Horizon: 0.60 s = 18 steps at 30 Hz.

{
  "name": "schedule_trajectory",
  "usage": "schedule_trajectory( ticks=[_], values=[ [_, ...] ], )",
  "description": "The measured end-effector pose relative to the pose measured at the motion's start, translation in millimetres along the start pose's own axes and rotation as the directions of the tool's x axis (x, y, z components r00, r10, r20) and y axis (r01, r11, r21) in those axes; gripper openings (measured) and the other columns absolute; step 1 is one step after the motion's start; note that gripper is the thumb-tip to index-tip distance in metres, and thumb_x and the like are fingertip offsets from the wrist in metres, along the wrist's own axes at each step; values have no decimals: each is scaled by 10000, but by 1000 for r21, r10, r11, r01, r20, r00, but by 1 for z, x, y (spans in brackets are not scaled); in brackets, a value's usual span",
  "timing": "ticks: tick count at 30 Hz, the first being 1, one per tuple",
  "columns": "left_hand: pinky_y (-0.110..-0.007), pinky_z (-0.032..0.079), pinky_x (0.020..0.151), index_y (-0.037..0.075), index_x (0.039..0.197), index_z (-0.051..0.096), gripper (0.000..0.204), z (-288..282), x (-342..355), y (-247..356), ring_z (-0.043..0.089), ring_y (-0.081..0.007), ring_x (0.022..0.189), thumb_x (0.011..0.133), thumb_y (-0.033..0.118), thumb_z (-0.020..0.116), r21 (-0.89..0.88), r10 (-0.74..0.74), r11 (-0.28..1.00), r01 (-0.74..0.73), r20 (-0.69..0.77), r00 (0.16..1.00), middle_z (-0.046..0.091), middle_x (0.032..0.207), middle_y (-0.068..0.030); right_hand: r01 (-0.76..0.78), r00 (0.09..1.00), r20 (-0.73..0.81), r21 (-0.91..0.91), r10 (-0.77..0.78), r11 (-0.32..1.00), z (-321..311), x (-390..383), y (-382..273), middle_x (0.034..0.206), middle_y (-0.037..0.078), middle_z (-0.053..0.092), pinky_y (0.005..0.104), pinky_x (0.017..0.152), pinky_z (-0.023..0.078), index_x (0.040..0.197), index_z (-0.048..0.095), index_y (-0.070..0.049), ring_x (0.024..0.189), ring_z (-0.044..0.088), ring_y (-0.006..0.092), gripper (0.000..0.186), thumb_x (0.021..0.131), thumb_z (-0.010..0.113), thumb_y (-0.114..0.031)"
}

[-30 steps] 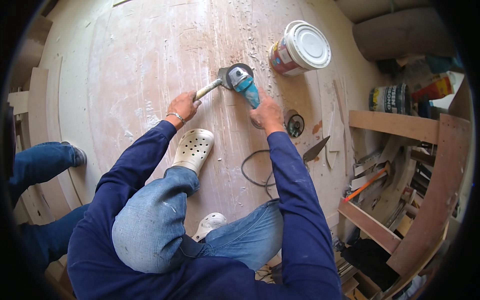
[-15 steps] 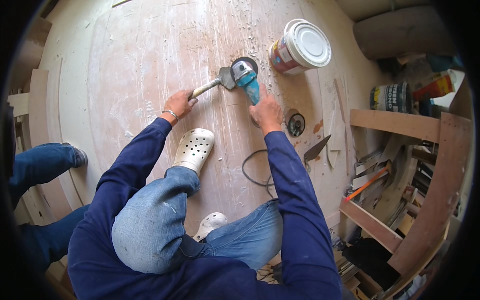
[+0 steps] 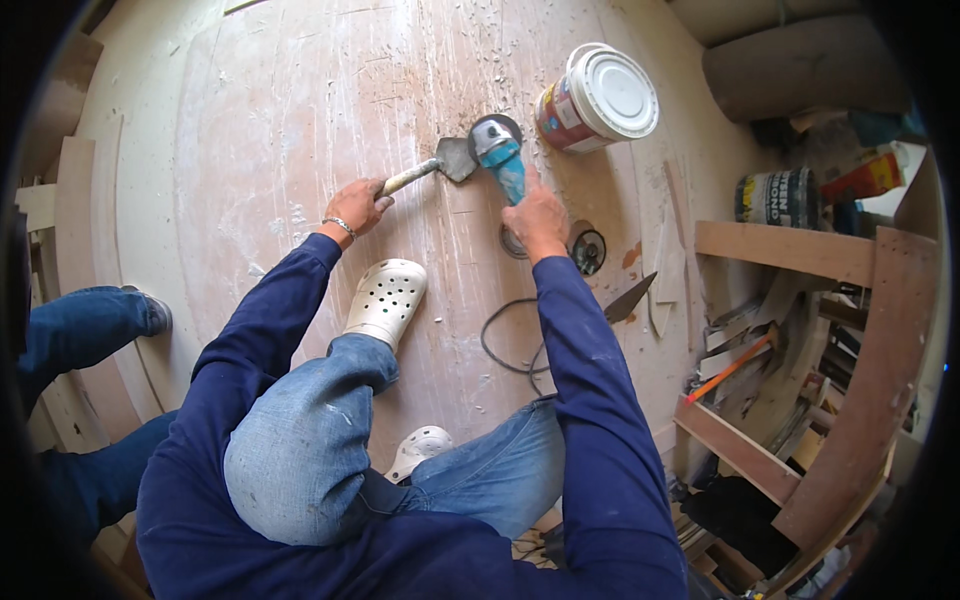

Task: The person retrieves a grinding disc from a cabinet, then sits on the floor and uses an angle grinder with a trowel to grind a section of the floor surface. The person repeatedly grinds the same area while holding the trowel against the disc.

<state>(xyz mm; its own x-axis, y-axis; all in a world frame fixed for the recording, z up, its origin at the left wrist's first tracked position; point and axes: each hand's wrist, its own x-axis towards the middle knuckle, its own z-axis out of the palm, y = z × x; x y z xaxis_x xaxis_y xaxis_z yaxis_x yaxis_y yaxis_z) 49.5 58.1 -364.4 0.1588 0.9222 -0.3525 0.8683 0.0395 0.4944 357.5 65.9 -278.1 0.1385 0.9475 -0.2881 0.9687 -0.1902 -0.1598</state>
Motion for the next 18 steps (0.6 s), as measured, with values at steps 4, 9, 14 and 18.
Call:
schedule_trajectory(
  ticks=[4, 9, 14, 18],
  values=[
    [-467, 525, 893, 94, 1123, 672, 269, -4, -1, 5, 661, -358, 1015, 966, 311, 648, -6, 29, 1000, -29, -2, 1000, 698, 1048, -151, -40, 999, -36, 13, 41, 999, 3, -12, 16, 1164, 217, 675, 503, 940, 539, 1516, 454, -183, 1076, 668, 423, 807, 765, 727, -294],
    [-474, 524, 887, 89, 1106, 673, 269, -4, -4, 7, 661, -366, 1011, 963, 315, 650, 11, 5, 1000, -5, -1, 1000, 694, 1035, -166, 22, 998, 66, -26, -20, 999, 15, -26, 15, 1216, 226, 672, 494, 957, 532, 1522, 459, -186, 1094, 666, 423, 834, 741, 726, -306],
    [-470, 523, 886, 100, 1141, 677, 285, 5, -4, 4, 660, -362, 1009, 958, 317, 657, -14, 21, 1000, -21, -37, 999, 694, 1038, -162, -76, 997, 17, 38, 76, 996, 19, -38, 26, 1228, 227, 667, 483, 961, 531, 1533, 447, -184, 1105, 662, 418, 858, 736, 731, -326],
    [-451, 525, 894, 190, 1246, 659, 348, 17, 8, -22, 660, -347, 1030, 955, 380, 650, -16, 78, 997, -78, -15, 997, 673, 1049, -139, -98, 993, -52, 88, 103, 991, 15, -42, 32, 1219, 221, 656, 473, 955, 533, 1548, 427, -173, 1106, 661, 399, 862, 758, 739, -324]
  ],
)
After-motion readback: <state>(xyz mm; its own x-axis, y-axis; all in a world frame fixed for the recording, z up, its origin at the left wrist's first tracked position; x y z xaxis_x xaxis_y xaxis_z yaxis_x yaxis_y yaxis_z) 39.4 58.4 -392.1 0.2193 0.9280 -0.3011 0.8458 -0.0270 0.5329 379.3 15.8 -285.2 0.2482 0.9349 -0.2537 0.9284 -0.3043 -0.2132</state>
